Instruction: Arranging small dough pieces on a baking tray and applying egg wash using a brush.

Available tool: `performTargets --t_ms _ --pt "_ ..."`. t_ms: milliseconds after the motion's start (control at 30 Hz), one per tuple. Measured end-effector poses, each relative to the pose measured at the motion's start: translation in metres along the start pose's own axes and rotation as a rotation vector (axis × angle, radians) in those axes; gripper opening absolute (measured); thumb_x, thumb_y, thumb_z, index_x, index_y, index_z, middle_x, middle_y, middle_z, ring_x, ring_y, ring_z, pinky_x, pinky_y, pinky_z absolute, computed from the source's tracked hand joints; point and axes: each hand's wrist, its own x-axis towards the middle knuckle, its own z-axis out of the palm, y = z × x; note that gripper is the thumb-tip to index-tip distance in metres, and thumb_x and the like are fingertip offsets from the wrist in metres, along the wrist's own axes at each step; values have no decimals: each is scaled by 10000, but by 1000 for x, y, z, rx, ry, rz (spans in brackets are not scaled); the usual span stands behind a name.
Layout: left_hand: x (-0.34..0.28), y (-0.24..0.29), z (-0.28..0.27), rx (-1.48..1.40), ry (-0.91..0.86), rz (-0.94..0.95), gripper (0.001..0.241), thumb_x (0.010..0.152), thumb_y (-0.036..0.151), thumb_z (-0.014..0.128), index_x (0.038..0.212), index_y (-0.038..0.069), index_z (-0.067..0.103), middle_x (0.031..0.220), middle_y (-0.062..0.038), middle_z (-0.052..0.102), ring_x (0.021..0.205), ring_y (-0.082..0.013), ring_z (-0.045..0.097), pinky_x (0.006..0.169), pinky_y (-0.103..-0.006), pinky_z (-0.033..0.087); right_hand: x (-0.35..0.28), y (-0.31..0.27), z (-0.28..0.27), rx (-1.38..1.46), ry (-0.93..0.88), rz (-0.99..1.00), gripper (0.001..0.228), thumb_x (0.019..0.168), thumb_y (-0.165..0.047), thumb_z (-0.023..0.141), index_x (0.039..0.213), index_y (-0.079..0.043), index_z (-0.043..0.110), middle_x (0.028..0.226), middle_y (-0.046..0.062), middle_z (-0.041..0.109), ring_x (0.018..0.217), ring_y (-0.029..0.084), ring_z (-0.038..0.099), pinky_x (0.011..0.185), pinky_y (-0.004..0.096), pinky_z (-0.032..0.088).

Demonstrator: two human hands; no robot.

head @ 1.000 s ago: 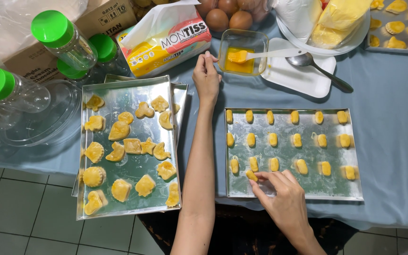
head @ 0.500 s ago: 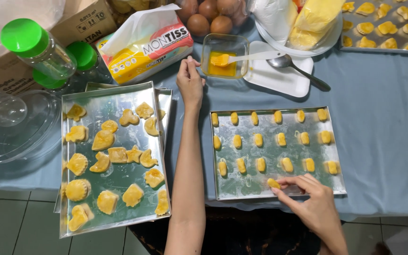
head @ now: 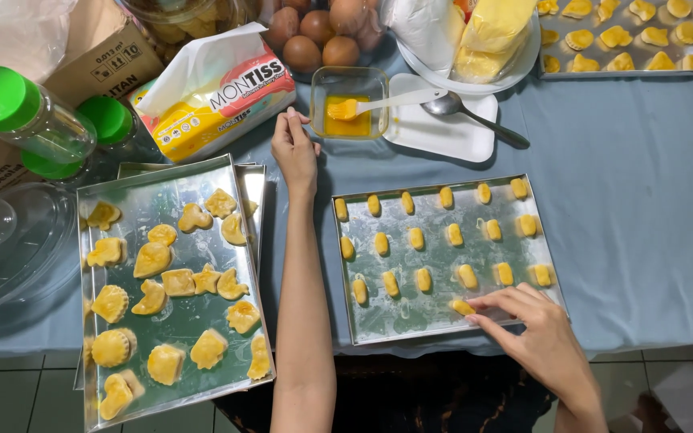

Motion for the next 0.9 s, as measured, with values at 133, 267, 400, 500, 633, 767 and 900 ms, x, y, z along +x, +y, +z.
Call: performTargets --t_ms 133,267,400,500,633,767,900 --pt "0 -1 0 -7 2 -5 320 1055 315 489 796 137 547 589 38 357 504 -48 318 426 -234 403 0 2 10 -31 -21 -9 226 794 -304 815 1007 -230 824 963 -112 821 850 113 648 798 298 527" --pt "0 1 0 8 4 -4 322 1054 316 485 793 138 546 587 33 370 497 -53 327 426 -237 410 3 4 13 -43 -30 -93 198 834 -293 780 1007 -199 802 976 -93 818 869 119 674 873 333 514" --pt "0 0 0 14 11 -6 329 1050 329 489 789 136 544 577 32 343 499 -56 314 423 -238 409 5 5 11 4 -101 -151 192 864 -247 747 1042 -202 801 965 -102 824 852 112 650 839 313 511" --pt "0 0 0 11 -1 3 322 1055 319 484 801 134 551 594 29 380 493 -53 342 426 -231 412 5 2 9 32 -133 -196 171 848 -191 761 1013 -195 809 942 -126 827 832 97 646 801 297 504" --pt "1 0 1 3 4 -4 327 1053 325 489 792 135 545 579 33 354 493 -53 328 419 -232 407 5 1 7 20 -143 -183 181 847 -208 763 1022 -203 813 954 -131 833 841 95 653 798 296 497" --pt "0 2 0 8 11 -12 328 1053 321 489 791 133 549 578 33 340 501 -57 318 425 -235 414 2 2 -1 46 -71 -129 222 834 -204 769 1050 -195 822 967 -98 838 881 100 668 818 285 543" --pt "0 1 1 -1 7 -19 329 1053 331 488 793 137 546 576 38 330 505 -56 312 431 -236 408 0 5 -11 -11 181 -113 231 851 -139 771 1078 -167 808 979 -49 808 880 103 676 841 252 547"
